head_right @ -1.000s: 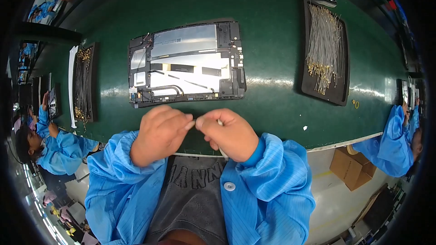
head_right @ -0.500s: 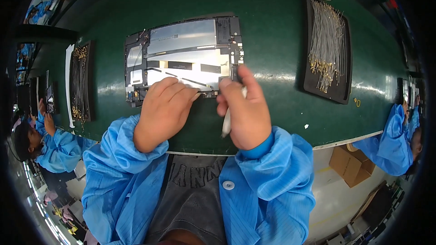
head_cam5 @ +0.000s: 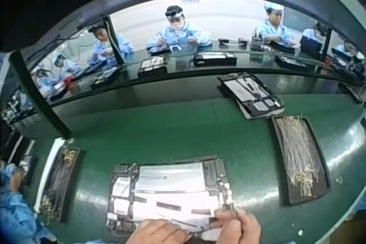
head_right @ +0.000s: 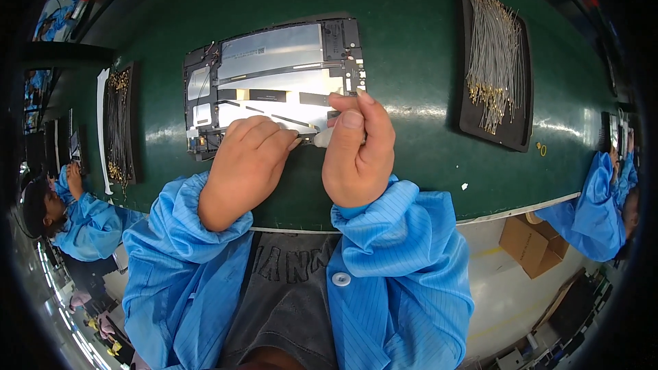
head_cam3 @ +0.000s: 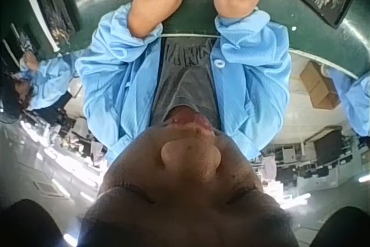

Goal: Applying adhesive and routing wires inside an electronic device housing on a factory production line.

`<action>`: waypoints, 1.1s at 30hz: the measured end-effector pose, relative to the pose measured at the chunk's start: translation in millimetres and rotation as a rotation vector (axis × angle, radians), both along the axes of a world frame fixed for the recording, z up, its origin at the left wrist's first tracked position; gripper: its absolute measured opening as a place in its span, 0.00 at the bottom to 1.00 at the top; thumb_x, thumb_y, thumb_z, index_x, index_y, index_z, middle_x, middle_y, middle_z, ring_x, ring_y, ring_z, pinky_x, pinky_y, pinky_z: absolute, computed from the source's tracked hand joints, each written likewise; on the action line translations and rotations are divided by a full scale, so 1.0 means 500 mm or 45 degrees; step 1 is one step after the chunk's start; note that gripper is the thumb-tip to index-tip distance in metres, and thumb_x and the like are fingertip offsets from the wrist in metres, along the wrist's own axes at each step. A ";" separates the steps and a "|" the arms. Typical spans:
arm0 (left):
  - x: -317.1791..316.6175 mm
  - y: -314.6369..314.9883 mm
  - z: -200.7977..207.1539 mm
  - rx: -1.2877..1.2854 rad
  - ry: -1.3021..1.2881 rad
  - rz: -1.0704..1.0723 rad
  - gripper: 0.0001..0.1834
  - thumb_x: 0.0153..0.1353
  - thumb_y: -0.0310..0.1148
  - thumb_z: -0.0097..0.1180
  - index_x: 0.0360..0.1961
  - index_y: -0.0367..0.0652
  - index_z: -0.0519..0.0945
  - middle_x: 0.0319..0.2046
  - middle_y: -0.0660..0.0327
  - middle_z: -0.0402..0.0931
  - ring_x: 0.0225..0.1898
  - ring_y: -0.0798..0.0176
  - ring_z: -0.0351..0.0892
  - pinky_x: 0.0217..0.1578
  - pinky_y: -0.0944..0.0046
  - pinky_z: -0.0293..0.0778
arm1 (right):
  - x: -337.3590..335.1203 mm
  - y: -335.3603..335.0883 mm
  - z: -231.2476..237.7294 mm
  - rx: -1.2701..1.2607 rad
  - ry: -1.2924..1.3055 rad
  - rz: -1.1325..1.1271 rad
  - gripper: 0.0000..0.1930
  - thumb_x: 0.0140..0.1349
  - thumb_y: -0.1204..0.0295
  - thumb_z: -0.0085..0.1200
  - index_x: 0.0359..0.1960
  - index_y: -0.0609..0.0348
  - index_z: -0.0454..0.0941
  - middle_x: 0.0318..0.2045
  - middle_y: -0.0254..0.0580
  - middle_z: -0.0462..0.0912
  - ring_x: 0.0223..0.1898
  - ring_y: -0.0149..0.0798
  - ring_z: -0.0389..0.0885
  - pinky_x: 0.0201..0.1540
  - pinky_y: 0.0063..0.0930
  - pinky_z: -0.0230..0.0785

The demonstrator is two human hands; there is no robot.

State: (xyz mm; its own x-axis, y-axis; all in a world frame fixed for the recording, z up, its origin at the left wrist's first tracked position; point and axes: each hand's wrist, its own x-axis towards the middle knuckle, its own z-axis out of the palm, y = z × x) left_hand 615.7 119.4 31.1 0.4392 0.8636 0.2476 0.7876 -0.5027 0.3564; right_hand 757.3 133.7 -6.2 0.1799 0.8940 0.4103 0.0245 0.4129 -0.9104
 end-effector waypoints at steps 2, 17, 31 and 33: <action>-0.001 0.000 -0.004 0.010 -0.004 0.004 0.10 0.40 0.24 0.54 0.28 0.39 0.72 0.26 0.60 0.69 0.30 0.58 0.68 0.32 0.62 0.63 | -0.002 0.001 -0.005 0.021 -0.023 -0.004 0.14 0.58 0.76 0.36 0.46 0.65 0.56 0.34 0.48 0.72 0.27 0.29 0.69 0.32 0.22 0.65; -0.006 0.007 0.001 0.057 0.004 0.012 0.09 0.39 0.27 0.48 0.26 0.41 0.73 0.25 0.63 0.69 0.31 0.61 0.67 0.33 0.63 0.62 | -0.014 0.030 0.062 0.368 -0.689 0.253 0.10 0.46 0.76 0.50 0.33 0.63 0.69 0.26 0.45 0.74 0.26 0.43 0.73 0.29 0.28 0.66; -0.209 0.125 0.017 0.111 0.105 0.730 0.18 0.50 0.36 0.47 0.39 0.35 0.69 0.40 0.51 0.68 0.43 0.52 0.66 0.44 0.61 0.61 | 0.067 -0.021 0.091 -1.077 -0.097 0.156 0.20 0.57 0.70 0.40 0.50 0.65 0.57 0.31 0.43 0.71 0.21 0.26 0.67 0.22 0.18 0.63; -0.230 0.145 0.015 -0.039 -0.272 0.951 0.23 0.52 0.40 0.47 0.44 0.33 0.67 0.43 0.47 0.66 0.44 0.50 0.66 0.46 0.62 0.60 | 0.074 -0.049 0.064 -1.144 -0.196 0.090 0.23 0.56 0.68 0.40 0.52 0.68 0.55 0.30 0.42 0.71 0.18 0.25 0.66 0.20 0.17 0.62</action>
State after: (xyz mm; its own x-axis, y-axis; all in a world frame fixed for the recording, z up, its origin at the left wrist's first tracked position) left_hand 500.8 191.8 38.6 -0.3164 0.9196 0.2327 0.8261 0.1466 0.5440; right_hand 794.2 109.3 25.8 0.1132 0.8956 -0.4303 0.1735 -0.4443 -0.8789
